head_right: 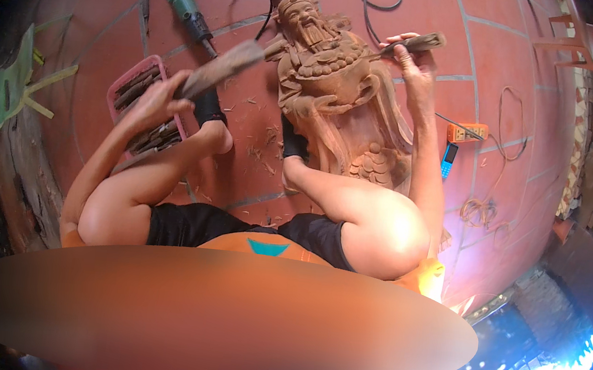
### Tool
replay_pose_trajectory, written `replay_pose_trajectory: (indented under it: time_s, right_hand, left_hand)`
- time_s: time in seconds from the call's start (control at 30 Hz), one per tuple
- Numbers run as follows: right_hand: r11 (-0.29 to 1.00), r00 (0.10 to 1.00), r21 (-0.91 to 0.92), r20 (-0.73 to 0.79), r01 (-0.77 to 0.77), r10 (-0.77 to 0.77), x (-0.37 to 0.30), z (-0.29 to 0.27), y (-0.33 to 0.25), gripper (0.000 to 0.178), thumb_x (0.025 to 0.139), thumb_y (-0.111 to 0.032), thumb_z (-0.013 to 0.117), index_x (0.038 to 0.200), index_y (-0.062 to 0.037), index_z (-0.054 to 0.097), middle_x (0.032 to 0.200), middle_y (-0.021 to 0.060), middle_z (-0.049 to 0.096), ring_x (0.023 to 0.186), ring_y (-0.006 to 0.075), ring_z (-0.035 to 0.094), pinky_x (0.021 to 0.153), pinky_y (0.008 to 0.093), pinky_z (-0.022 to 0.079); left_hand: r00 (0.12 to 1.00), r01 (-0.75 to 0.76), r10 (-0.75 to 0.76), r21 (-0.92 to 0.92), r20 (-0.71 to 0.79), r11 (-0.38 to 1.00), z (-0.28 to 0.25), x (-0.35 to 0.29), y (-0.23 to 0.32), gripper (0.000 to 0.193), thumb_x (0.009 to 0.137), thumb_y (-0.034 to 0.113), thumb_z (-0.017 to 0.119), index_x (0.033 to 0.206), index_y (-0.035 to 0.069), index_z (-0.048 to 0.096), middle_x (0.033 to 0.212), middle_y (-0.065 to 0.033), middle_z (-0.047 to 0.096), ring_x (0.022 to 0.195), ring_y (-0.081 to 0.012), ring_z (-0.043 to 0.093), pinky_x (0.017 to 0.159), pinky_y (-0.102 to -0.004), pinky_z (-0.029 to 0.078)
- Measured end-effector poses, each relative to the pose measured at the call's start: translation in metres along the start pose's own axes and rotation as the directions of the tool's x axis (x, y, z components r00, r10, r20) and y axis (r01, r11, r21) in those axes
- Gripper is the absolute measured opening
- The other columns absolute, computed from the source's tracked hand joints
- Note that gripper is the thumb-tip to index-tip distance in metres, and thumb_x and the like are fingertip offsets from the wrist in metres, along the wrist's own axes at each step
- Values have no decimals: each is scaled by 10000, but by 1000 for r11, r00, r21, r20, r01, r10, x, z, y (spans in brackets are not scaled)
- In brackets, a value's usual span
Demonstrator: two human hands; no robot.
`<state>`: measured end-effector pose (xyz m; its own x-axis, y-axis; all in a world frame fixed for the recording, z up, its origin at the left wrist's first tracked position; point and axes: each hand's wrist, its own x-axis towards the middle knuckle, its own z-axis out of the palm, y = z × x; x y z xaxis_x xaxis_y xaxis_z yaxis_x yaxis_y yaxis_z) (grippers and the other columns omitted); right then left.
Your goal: The person sits on the floor and carves a wooden sculpture using a chisel and mallet. They repeatedly strike the chisel to shape the wood, occasionally adjusting the sculpture's position.
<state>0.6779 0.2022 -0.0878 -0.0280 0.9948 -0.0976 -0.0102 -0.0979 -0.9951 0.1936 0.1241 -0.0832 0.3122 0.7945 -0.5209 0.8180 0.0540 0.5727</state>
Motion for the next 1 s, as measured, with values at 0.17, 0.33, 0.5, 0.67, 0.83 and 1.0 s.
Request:
replay_pose_trajectory:
  time_s: [0.17, 0.33, 0.5, 0.67, 0.83, 1.0]
  right_hand:
    - [998, 998, 5, 6, -68, 67, 2, -1, 9, 194, 1030, -101, 610, 1207, -34, 567, 1123, 117, 697, 1079, 245, 710, 909, 354, 616]
    - [989, 989, 41, 51, -144, 142, 13, -11, 8, 197, 1019, -126, 635, 1185, -47, 563, 1121, 113, 689, 1087, 247, 708, 909, 363, 615]
    - [981, 972, 17, 140, -193, 189, 29, -28, 7, 202, 1002, -111, 654, 1172, -57, 560, 1111, 114, 675, 1078, 271, 716, 878, 372, 630]
    - [989, 991, 90, 73, -121, 115, 48, -22, 20, 184, 972, -94, 691, 1120, -54, 588, 1064, 108, 698, 1041, 259, 730, 876, 360, 638]
    - [988, 991, 137, 126, -71, 53, 34, -4, 36, 167, 971, -34, 666, 1109, -61, 577, 1082, 117, 708, 1112, 251, 691, 968, 382, 588]
    - [965, 953, -226, 298, 130, -59, 29, 8, 23, 136, 966, 21, 640, 1068, -45, 579, 1111, 87, 699, 1129, 194, 647, 1034, 345, 525]
  left_hand:
    - [970, 87, -79, -24, 231, 996, 30, -16, -24, 577, 809, 272, 733, 1320, 82, 544, 926, -250, 680, 924, -427, 680, 805, -471, 504]
    - [962, 93, -117, 109, 248, 990, 37, -18, -30, 622, 809, 251, 739, 1368, 103, 510, 958, -268, 685, 955, -452, 666, 834, -502, 494]
    - [957, 76, -95, 80, 276, 994, 36, -13, -23, 641, 820, 222, 725, 1397, 77, 485, 973, -273, 681, 968, -471, 655, 845, -516, 488]
    - [947, 93, -114, 84, 299, 992, 32, -10, -12, 650, 822, 194, 737, 1410, 87, 482, 979, -272, 682, 987, -464, 652, 860, -514, 485]
    - [952, 109, -132, 98, 277, 989, 35, -8, -6, 666, 822, 207, 759, 1417, 90, 483, 952, -260, 686, 950, -441, 668, 850, -505, 486]
    - [956, 98, -124, 109, 265, 989, 32, -4, 3, 667, 824, 232, 754, 1416, 83, 486, 904, -239, 688, 881, -413, 680, 803, -477, 489]
